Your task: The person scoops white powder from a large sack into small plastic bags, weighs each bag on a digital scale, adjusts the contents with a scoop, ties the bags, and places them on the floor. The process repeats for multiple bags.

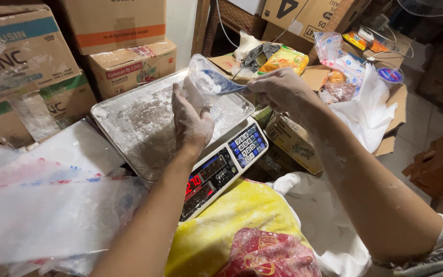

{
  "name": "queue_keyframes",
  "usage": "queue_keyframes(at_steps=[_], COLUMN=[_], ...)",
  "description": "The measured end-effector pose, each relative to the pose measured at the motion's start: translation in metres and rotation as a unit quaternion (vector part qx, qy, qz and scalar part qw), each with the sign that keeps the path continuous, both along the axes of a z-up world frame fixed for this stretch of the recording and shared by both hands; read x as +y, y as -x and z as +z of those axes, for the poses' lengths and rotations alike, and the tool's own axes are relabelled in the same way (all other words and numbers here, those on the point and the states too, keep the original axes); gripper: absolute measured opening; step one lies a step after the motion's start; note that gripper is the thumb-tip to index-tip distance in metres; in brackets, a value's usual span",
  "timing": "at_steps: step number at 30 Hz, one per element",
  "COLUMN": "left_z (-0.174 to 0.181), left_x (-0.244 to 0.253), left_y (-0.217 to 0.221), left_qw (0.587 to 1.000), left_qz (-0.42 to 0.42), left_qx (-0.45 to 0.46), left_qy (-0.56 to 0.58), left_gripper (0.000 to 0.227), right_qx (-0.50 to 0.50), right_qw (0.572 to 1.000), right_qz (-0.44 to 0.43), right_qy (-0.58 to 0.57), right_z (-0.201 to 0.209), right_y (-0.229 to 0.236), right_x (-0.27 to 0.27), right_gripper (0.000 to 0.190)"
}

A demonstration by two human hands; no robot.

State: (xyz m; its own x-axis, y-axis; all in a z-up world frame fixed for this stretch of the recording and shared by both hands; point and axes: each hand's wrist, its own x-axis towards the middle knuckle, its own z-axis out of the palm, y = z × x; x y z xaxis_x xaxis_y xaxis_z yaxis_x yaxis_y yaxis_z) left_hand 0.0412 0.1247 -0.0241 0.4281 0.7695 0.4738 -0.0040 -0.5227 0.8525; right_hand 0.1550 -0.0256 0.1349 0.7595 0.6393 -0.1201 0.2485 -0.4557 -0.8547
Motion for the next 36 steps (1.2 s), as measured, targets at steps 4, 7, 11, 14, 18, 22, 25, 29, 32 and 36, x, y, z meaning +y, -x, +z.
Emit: queue_keyframes(at_steps=[4,7,11,14,18,22,25,29,32,36], left_z=[0.008,0.006,0.002,0.003,0.008,0.011,0.012,0.012,0.012,0.011], left_x=[-0.009,-0.027,-0.066,-0.095,-0.12,-0.126,-0.125,-0.125,-0.126,-0.127], left_y=[0.005,0.012,0.022,0.029,0.031,0.032,0.032,0.033,0.035,0.037], left_qw=[0.999,0.998,0.987,0.994,0.997,0.999,0.999,0.999,0.999,0.998], left_qz=[0.029,0.046,0.141,0.089,0.031,-0.006,-0.005,-0.012,-0.024,-0.029], left_qx=[-0.008,0.001,-0.027,-0.052,-0.066,-0.046,-0.046,-0.039,-0.032,-0.03], left_qy=[-0.011,0.045,-0.069,-0.028,-0.03,-0.005,-0.005,0.01,0.032,0.044], left_gripper=[0.089,0.088,0.084,0.072,0.066,0.067,0.061,0.058,0.057,0.056], right_qx=[0.023,0.049,0.052,0.039,0.037,0.008,0.028,0.021,0.008,-0.012], right_qw=[0.999,0.997,0.995,0.995,0.995,0.996,0.995,0.995,0.996,0.997], right_qz=[-0.035,-0.051,-0.068,-0.053,-0.043,-0.044,-0.042,-0.038,-0.043,-0.037], right_qy=[-0.005,-0.026,-0.048,-0.069,-0.083,-0.08,-0.087,-0.086,-0.078,-0.063], right_z=[0.017,0.026,0.031,0.031,0.028,0.028,0.029,0.029,0.029,0.031], right_y=[0.005,0.009,0.015,0.016,0.012,0.009,0.007,0.008,0.009,0.012], right_x=[-0.009,-0.018,-0.025,-0.029,-0.032,-0.036,-0.039,-0.04,-0.038,-0.035], right_gripper=[0.017,0.016,0.019,0.021,0.023,0.022,0.02,0.019,0.018,0.019])
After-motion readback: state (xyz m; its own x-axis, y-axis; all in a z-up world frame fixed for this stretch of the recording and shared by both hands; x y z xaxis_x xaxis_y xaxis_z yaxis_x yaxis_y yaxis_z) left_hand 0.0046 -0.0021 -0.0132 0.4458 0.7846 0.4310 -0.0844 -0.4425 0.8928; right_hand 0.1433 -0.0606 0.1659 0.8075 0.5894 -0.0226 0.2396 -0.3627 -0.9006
